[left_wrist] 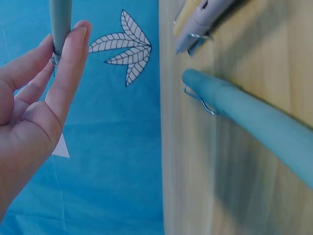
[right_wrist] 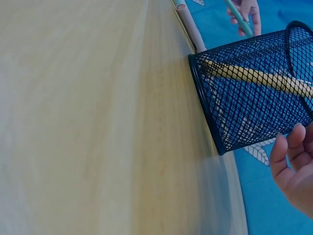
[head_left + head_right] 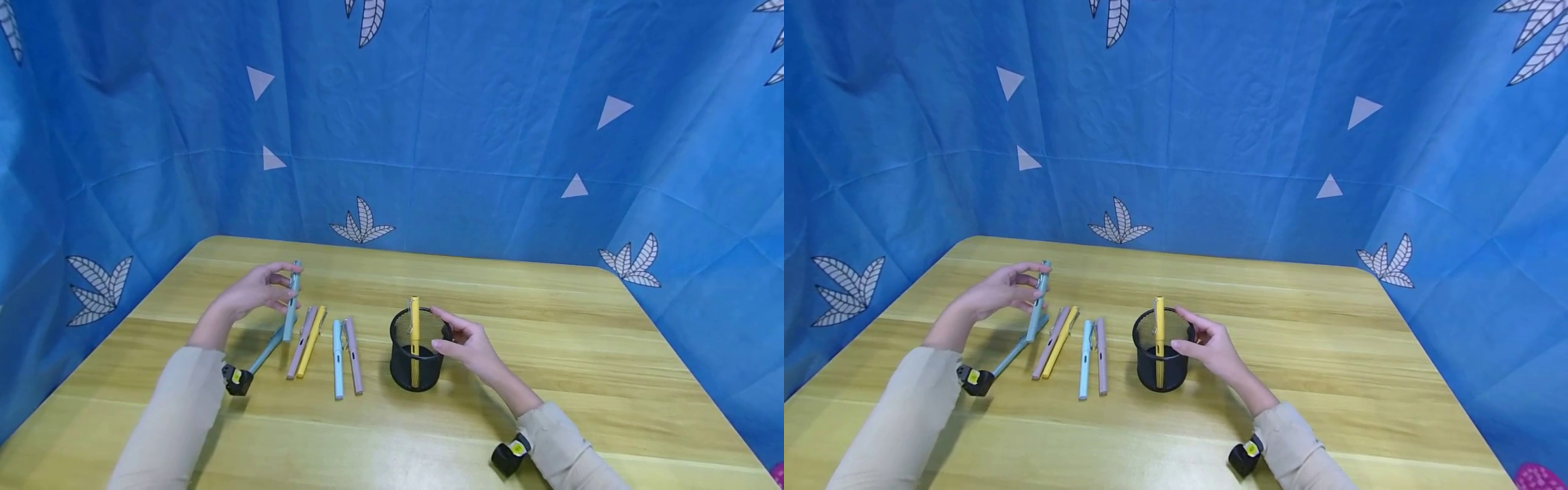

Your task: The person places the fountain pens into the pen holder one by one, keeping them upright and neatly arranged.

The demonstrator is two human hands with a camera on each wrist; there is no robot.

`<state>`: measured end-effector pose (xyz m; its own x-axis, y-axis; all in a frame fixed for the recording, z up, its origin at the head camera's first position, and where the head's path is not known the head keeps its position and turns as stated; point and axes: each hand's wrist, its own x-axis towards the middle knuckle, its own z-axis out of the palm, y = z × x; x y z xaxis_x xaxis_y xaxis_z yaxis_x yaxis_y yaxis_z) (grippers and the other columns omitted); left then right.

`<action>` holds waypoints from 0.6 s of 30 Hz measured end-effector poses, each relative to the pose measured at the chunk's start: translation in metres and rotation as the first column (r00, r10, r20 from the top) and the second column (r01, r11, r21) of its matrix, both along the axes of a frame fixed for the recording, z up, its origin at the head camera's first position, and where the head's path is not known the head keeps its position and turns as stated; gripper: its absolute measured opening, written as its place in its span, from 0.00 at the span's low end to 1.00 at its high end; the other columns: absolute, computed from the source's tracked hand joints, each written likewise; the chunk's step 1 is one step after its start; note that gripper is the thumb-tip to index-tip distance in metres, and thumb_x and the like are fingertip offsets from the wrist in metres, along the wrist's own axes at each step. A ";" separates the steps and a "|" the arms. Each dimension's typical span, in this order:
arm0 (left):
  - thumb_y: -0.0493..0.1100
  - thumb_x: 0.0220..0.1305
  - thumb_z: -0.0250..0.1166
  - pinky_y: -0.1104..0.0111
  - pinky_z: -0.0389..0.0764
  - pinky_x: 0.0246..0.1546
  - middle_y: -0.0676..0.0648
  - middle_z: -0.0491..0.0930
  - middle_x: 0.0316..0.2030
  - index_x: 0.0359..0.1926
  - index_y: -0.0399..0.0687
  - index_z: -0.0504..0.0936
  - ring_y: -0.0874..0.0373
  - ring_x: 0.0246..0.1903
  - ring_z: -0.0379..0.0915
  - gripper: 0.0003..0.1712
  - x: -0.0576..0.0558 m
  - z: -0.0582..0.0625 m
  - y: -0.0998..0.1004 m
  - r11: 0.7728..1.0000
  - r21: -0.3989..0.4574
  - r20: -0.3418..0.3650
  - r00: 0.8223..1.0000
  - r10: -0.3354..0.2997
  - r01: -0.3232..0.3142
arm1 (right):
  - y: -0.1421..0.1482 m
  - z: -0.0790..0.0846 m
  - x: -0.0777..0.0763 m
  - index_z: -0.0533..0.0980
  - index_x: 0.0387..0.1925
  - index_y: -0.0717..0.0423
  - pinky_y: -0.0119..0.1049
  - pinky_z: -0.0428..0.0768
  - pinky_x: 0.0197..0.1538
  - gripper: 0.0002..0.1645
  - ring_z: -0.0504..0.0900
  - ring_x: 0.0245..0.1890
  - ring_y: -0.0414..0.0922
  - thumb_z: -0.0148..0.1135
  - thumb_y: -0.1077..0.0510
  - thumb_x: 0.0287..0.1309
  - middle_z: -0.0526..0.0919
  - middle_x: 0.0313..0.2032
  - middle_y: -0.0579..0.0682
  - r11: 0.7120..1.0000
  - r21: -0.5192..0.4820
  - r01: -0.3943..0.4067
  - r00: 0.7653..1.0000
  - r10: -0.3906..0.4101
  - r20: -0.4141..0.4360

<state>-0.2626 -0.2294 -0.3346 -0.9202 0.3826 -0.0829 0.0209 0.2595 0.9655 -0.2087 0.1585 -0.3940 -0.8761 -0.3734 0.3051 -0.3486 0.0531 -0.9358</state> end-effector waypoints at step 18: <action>0.27 0.60 0.53 0.56 0.78 0.34 0.33 0.66 0.42 0.61 0.35 0.59 0.42 0.34 0.76 0.28 0.010 0.013 0.028 1.000 0.019 -0.079 0.997 0.006 -0.004 | 0.000 0.000 0.000 0.63 0.58 0.70 0.25 0.71 0.26 0.32 0.68 0.23 0.35 0.59 0.71 0.49 0.72 0.30 0.56 1.000 -0.010 -0.008 1.000 0.008 0.010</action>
